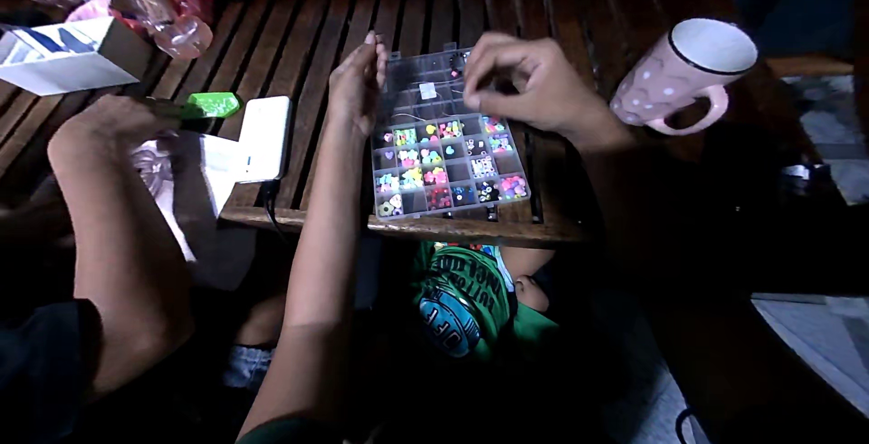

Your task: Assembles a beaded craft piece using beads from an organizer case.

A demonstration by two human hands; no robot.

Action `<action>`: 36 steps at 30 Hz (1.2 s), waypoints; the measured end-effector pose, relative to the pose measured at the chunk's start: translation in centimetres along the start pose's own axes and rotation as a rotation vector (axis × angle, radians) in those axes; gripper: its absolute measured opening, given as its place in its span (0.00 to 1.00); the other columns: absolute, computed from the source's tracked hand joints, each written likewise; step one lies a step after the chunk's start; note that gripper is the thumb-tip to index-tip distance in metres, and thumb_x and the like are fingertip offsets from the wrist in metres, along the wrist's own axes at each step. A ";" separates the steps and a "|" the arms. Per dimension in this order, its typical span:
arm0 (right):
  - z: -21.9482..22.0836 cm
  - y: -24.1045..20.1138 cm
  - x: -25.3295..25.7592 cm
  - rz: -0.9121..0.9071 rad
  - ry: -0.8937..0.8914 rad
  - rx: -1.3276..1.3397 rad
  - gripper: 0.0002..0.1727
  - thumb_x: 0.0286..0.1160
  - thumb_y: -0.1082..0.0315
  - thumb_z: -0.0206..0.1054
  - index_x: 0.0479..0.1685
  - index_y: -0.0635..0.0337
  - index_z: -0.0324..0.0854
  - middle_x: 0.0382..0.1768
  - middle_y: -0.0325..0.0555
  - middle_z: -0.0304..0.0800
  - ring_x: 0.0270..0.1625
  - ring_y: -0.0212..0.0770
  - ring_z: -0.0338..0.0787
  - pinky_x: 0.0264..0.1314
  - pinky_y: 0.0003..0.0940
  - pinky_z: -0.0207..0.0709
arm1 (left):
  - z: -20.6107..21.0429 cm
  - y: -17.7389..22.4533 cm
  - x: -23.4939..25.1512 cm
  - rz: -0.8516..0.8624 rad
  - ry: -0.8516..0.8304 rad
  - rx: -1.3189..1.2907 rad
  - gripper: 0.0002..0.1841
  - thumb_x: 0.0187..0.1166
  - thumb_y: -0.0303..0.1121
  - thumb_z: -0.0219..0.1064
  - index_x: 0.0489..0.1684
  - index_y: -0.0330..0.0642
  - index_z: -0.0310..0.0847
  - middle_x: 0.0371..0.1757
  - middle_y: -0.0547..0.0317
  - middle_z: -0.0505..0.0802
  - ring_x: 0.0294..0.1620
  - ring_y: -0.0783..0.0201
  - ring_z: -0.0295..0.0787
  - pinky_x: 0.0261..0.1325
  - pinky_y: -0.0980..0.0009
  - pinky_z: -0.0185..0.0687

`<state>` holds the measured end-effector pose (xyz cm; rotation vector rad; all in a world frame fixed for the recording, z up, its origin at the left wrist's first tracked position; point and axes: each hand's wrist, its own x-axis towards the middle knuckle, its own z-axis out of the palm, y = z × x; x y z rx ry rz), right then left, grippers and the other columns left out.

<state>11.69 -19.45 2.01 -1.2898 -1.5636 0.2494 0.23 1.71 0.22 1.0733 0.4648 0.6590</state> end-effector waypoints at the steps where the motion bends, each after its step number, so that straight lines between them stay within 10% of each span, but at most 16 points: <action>1: 0.0 -0.1 -0.1 0.041 -0.119 -0.022 0.06 0.69 0.71 0.70 0.35 0.67 0.86 0.45 0.42 0.86 0.48 0.24 0.84 0.51 0.18 0.80 | 0.1 -0.1 -0.1 -0.007 -0.032 0.041 0.08 0.92 0.32 0.55 0.50 0.42 0.80 0.35 0.71 0.87 0.35 0.82 0.84 0.46 0.86 0.81; 9: 0.7 -1.4 0.1 0.370 -0.506 -0.205 0.03 0.69 0.78 0.75 0.37 0.68 0.93 0.45 0.52 0.86 0.41 0.35 0.82 0.45 0.27 0.78 | 0.4 0.1 -0.4 -0.074 -0.180 0.158 0.10 0.92 0.33 0.55 0.45 0.42 0.82 0.33 0.70 0.88 0.34 0.80 0.85 0.46 0.84 0.82; 16: 0.6 0.3 -0.4 0.195 -0.364 -0.291 0.07 0.72 0.70 0.73 0.42 0.61 0.95 0.44 0.49 0.86 0.41 0.35 0.83 0.45 0.30 0.79 | 0.4 -0.2 -0.2 -0.053 -0.147 0.148 0.10 0.91 0.34 0.57 0.47 0.41 0.83 0.34 0.69 0.88 0.33 0.79 0.84 0.45 0.84 0.82; 21: 1.3 -0.1 -0.2 0.176 -0.454 -0.570 0.09 0.74 0.65 0.75 0.48 0.48 0.98 0.50 0.49 0.90 0.52 0.49 0.87 0.62 0.58 0.72 | 0.2 -0.3 0.0 -0.016 -0.129 0.141 0.10 0.92 0.33 0.56 0.47 0.39 0.83 0.34 0.68 0.88 0.33 0.79 0.84 0.43 0.84 0.81; 29: 2.5 -1.1 0.2 0.197 -0.553 -0.694 0.09 0.79 0.66 0.70 0.46 0.57 0.95 0.50 0.52 0.89 0.53 0.53 0.87 0.60 0.59 0.69 | 0.4 -0.4 -0.1 -0.036 -0.136 0.141 0.11 0.92 0.33 0.55 0.50 0.37 0.82 0.34 0.67 0.88 0.33 0.78 0.84 0.45 0.82 0.81; 36: 4.2 0.6 0.6 0.049 -0.125 -0.443 0.10 0.76 0.63 0.70 0.45 0.58 0.93 0.38 0.45 0.88 0.36 0.38 0.82 0.50 0.45 0.74 | 0.4 -0.4 0.2 -0.044 -0.132 0.094 0.11 0.92 0.33 0.56 0.50 0.36 0.82 0.34 0.66 0.88 0.32 0.78 0.84 0.42 0.82 0.82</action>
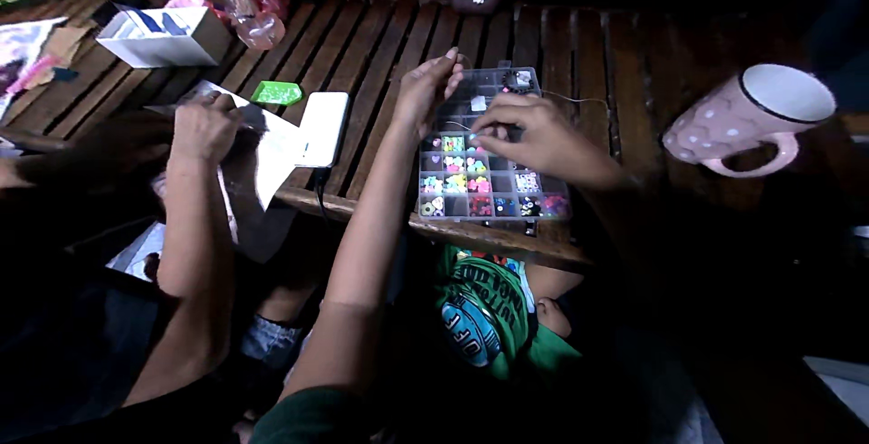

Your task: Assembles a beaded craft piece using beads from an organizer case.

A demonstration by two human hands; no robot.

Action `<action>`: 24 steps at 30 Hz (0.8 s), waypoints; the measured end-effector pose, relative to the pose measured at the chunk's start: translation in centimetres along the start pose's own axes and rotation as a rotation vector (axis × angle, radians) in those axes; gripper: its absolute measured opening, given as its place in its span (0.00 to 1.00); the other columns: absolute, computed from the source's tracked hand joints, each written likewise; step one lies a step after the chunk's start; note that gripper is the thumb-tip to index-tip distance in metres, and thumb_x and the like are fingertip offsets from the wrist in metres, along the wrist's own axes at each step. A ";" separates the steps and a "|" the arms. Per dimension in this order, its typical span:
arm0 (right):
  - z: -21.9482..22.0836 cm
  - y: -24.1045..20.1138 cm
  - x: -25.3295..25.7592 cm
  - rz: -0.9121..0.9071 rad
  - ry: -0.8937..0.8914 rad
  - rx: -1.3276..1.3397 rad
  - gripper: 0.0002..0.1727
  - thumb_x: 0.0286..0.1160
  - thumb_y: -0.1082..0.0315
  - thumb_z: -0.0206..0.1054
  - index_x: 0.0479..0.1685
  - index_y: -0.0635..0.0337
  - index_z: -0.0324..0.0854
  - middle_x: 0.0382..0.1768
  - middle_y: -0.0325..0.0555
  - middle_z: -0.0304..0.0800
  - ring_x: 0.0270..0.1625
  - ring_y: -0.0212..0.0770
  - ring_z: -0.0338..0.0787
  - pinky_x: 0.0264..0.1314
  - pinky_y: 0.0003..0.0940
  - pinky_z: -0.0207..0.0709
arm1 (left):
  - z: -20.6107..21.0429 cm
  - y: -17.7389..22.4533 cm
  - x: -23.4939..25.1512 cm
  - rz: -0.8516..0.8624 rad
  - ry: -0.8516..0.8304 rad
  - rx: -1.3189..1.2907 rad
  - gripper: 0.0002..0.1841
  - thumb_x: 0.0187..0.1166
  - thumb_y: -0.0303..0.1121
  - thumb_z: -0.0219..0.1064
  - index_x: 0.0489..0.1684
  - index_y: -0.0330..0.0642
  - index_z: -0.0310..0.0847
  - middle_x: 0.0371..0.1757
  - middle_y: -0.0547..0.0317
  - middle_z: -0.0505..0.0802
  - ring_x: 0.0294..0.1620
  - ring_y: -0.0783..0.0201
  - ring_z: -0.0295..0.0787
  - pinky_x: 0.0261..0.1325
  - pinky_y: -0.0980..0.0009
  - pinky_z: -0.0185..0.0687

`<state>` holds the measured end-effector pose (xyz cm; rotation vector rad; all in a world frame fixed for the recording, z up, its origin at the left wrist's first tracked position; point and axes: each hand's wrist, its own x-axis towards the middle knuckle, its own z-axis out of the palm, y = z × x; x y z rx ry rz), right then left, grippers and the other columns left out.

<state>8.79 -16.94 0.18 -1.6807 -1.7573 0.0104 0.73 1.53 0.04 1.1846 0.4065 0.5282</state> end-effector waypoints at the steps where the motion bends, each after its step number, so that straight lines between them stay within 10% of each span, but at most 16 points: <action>1: 0.6 -0.3 0.5 -0.016 0.007 0.006 0.10 0.76 0.62 0.71 0.46 0.58 0.93 0.38 0.45 0.88 0.36 0.39 0.83 0.51 0.46 0.73 | 0.0 -0.1 0.0 -0.005 -0.002 -0.007 0.11 0.92 0.34 0.56 0.49 0.36 0.82 0.33 0.67 0.88 0.31 0.78 0.84 0.41 0.83 0.82; 6: 1.7 -1.0 3.1 -0.007 -0.139 -0.027 0.12 0.75 0.58 0.74 0.49 0.54 0.95 0.43 0.46 0.91 0.40 0.41 0.86 0.56 0.51 0.72 | -0.2 -0.6 0.1 -0.016 -0.081 0.037 0.13 0.92 0.36 0.55 0.48 0.39 0.83 0.33 0.68 0.87 0.31 0.78 0.83 0.39 0.82 0.80; 11: 1.1 1.3 3.8 0.087 0.341 0.055 0.13 0.80 0.66 0.69 0.54 0.68 0.87 0.48 0.55 0.85 0.41 0.36 0.84 0.45 0.27 0.80 | 0.1 0.0 -0.8 -0.039 -0.117 0.158 0.12 0.91 0.37 0.57 0.51 0.40 0.85 0.33 0.70 0.88 0.29 0.80 0.81 0.37 0.83 0.79; 14: 0.7 0.7 2.4 0.208 0.394 0.023 0.17 0.78 0.71 0.71 0.63 0.67 0.84 0.61 0.59 0.84 0.54 0.46 0.88 0.58 0.36 0.85 | 0.0 0.3 -1.4 -0.086 -0.203 0.253 0.10 0.91 0.37 0.58 0.50 0.46 0.85 0.33 0.73 0.88 0.28 0.82 0.79 0.33 0.86 0.77; 17: 1.9 2.6 2.4 0.140 0.425 0.067 0.12 0.74 0.76 0.72 0.53 0.71 0.91 0.53 0.62 0.91 0.59 0.54 0.90 0.69 0.47 0.81 | -0.6 -0.1 -1.2 -0.103 -0.261 0.363 0.11 0.92 0.35 0.55 0.52 0.47 0.85 0.34 0.75 0.88 0.28 0.83 0.80 0.33 0.88 0.77; 24: 2.3 1.8 3.2 0.158 0.448 0.127 0.08 0.71 0.81 0.73 0.46 0.70 0.93 0.42 0.57 0.92 0.42 0.45 0.91 0.49 0.38 0.85 | -4.7 -2.7 2.4 0.017 -0.366 0.342 0.15 0.92 0.35 0.51 0.42 0.57 0.86 0.31 0.83 0.89 0.28 0.87 0.81 0.35 0.90 0.78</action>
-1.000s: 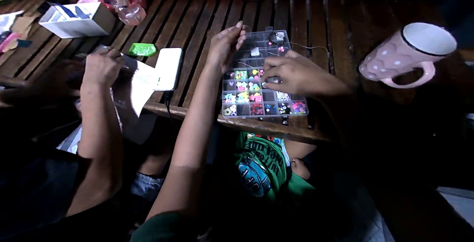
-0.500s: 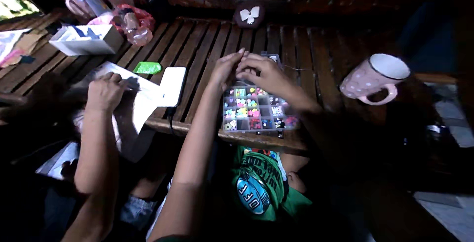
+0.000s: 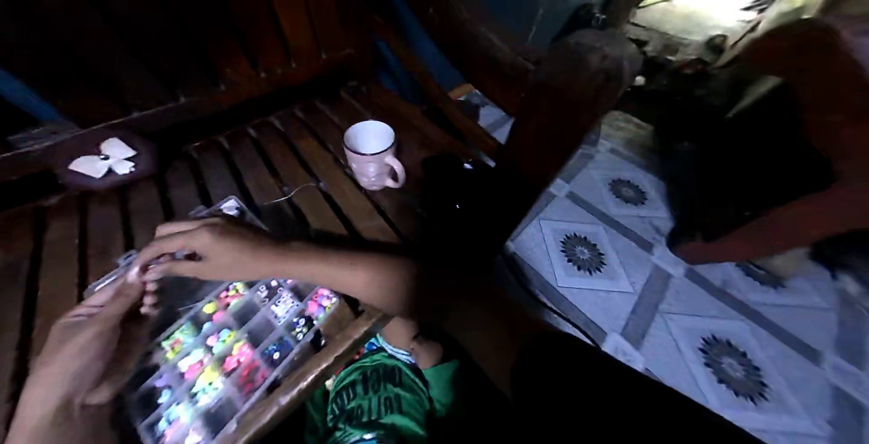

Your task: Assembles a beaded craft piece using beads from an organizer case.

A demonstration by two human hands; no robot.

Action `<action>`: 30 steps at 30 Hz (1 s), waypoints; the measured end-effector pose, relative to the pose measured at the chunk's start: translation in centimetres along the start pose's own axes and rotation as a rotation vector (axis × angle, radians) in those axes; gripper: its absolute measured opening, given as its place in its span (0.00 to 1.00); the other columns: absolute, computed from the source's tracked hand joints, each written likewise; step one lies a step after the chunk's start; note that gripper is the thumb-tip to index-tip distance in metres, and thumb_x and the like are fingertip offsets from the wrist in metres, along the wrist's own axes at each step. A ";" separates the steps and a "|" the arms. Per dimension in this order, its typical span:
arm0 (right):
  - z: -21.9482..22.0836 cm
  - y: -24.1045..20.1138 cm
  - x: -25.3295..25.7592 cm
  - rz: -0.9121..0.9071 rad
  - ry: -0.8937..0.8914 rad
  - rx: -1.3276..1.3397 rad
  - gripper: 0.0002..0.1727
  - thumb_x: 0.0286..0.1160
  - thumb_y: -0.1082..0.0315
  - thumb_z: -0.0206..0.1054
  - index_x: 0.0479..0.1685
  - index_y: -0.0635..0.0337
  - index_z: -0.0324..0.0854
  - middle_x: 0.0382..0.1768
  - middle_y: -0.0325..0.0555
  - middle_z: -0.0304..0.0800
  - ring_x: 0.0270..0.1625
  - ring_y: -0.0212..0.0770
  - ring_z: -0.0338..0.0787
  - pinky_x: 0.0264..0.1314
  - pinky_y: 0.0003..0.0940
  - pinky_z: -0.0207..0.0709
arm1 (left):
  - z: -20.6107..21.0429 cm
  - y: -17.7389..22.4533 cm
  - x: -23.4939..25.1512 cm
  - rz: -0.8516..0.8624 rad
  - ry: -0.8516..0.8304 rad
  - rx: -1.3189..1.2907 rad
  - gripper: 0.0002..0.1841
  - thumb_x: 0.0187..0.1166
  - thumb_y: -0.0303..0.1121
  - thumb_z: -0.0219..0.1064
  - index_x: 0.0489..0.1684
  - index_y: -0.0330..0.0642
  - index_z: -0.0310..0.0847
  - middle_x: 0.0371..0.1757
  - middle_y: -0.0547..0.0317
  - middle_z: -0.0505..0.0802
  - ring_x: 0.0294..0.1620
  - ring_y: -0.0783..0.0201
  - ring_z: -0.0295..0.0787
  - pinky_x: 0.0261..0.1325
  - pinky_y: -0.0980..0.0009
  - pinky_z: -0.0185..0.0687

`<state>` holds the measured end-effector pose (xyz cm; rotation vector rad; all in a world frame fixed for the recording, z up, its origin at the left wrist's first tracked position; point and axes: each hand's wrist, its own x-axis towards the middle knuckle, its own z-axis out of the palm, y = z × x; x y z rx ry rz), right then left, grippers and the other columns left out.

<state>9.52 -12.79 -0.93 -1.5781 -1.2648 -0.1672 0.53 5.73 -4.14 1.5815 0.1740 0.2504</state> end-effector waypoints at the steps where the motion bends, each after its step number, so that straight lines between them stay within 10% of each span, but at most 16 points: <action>1: -0.1 -0.2 0.0 0.002 -0.013 0.002 0.08 0.72 0.81 0.72 0.46 0.71 0.92 0.42 0.57 0.92 0.42 0.45 0.90 0.49 0.38 0.84 | -0.1 0.1 0.0 -0.002 -0.008 -0.004 0.16 0.92 0.34 0.50 0.41 0.57 0.86 0.30 0.83 0.88 0.28 0.87 0.81 0.35 0.90 0.78; 30: -0.1 -0.1 -0.5 -0.161 0.084 -0.311 0.06 0.76 0.77 0.69 0.42 0.67 0.91 0.44 0.53 0.96 0.45 0.50 0.94 0.52 0.50 0.82 | 1.9 2.0 -1.1 -0.029 0.044 -0.037 0.17 0.91 0.32 0.51 0.37 0.55 0.87 0.30 0.82 0.89 0.30 0.87 0.83 0.38 0.90 0.80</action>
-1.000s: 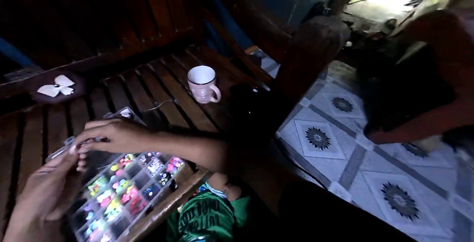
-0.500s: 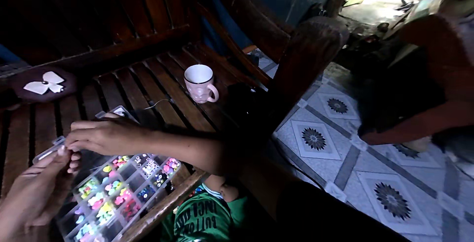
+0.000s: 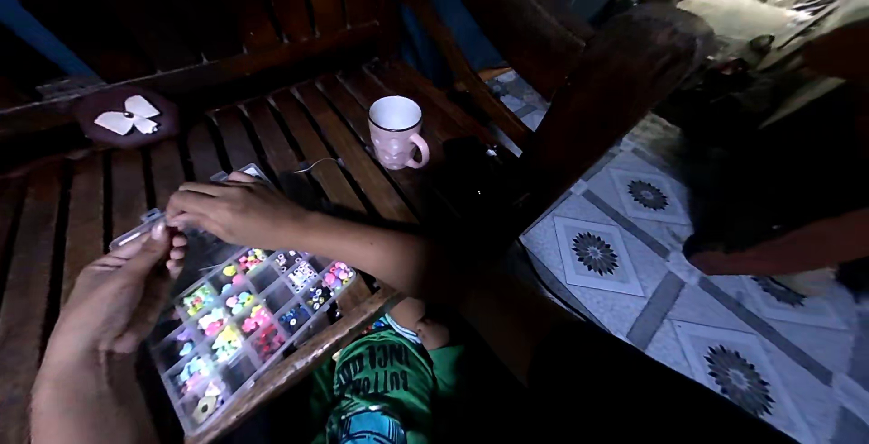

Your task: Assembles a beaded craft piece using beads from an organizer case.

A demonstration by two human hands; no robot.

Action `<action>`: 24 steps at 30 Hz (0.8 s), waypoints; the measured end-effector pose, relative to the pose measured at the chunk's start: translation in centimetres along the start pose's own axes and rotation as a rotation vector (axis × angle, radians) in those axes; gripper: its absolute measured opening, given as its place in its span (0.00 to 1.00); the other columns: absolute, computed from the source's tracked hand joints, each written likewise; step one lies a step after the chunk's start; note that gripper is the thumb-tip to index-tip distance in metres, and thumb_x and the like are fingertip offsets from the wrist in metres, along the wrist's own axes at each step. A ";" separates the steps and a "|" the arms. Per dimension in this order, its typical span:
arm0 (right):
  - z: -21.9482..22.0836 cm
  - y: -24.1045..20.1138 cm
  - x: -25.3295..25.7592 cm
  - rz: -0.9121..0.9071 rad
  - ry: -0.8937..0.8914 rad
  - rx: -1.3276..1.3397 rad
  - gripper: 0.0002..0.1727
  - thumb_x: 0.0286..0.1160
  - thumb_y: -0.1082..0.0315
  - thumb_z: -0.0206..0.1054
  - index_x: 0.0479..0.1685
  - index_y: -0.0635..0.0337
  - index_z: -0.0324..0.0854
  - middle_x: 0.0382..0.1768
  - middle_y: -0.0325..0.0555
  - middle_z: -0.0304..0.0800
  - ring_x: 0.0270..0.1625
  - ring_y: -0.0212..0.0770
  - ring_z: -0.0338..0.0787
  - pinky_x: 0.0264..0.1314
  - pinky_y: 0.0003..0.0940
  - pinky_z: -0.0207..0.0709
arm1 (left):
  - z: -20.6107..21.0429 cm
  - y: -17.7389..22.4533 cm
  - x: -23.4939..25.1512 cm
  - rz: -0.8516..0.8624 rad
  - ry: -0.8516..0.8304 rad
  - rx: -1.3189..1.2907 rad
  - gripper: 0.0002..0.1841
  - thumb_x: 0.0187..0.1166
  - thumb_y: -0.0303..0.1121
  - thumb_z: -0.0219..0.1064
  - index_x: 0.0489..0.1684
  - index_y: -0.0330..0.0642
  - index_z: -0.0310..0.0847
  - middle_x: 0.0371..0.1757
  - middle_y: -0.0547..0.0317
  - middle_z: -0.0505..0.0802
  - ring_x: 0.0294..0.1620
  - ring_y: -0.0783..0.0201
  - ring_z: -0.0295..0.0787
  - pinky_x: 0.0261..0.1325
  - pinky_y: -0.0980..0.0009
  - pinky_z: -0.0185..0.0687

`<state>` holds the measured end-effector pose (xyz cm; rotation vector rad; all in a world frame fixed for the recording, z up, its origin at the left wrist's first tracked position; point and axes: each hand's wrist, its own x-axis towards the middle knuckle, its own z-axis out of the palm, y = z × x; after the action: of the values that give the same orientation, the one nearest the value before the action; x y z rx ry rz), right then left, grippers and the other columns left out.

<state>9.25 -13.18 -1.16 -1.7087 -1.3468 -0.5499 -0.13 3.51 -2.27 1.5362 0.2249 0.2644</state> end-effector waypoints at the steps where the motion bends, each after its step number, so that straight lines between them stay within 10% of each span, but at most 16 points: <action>1: 0.0 0.0 0.0 -0.002 -0.007 -0.004 0.06 0.76 0.77 0.68 0.43 0.67 0.91 0.44 0.53 0.95 0.45 0.50 0.94 0.52 0.50 0.82 | -0.2 -0.2 0.2 -0.010 -0.003 -0.010 0.16 0.91 0.32 0.51 0.37 0.55 0.86 0.30 0.82 0.89 0.30 0.87 0.83 0.38 0.90 0.80; 17: -1.2 -0.4 0.4 0.065 -0.206 0.114 0.09 0.83 0.74 0.62 0.48 0.70 0.87 0.53 0.58 0.92 0.55 0.53 0.92 0.61 0.54 0.80 | 2.4 3.4 -2.0 -0.126 0.082 0.041 0.12 0.93 0.30 0.49 0.51 0.47 0.81 0.33 0.78 0.85 0.30 0.85 0.80 0.38 0.89 0.78; 21: -3.8 -3.5 1.9 0.321 -0.520 -0.061 0.10 0.89 0.70 0.58 0.58 0.63 0.82 0.64 0.51 0.87 0.65 0.48 0.88 0.74 0.47 0.74 | 2.0 3.2 -1.7 -0.115 0.005 0.043 0.11 0.91 0.28 0.53 0.47 0.43 0.84 0.32 0.76 0.87 0.31 0.83 0.81 0.40 0.86 0.80; 24: -1.8 0.2 0.2 0.015 -0.270 -0.025 0.11 0.87 0.69 0.60 0.49 0.68 0.85 0.50 0.59 0.90 0.48 0.56 0.91 0.55 0.53 0.80 | 2.1 3.2 -1.6 -0.123 -0.036 0.031 0.11 0.91 0.27 0.53 0.45 0.42 0.84 0.31 0.75 0.87 0.31 0.82 0.82 0.44 0.85 0.81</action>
<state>9.83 -14.57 -0.19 -1.8618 -1.5182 -0.3364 -1.13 1.07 0.96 1.5496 0.2951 0.1365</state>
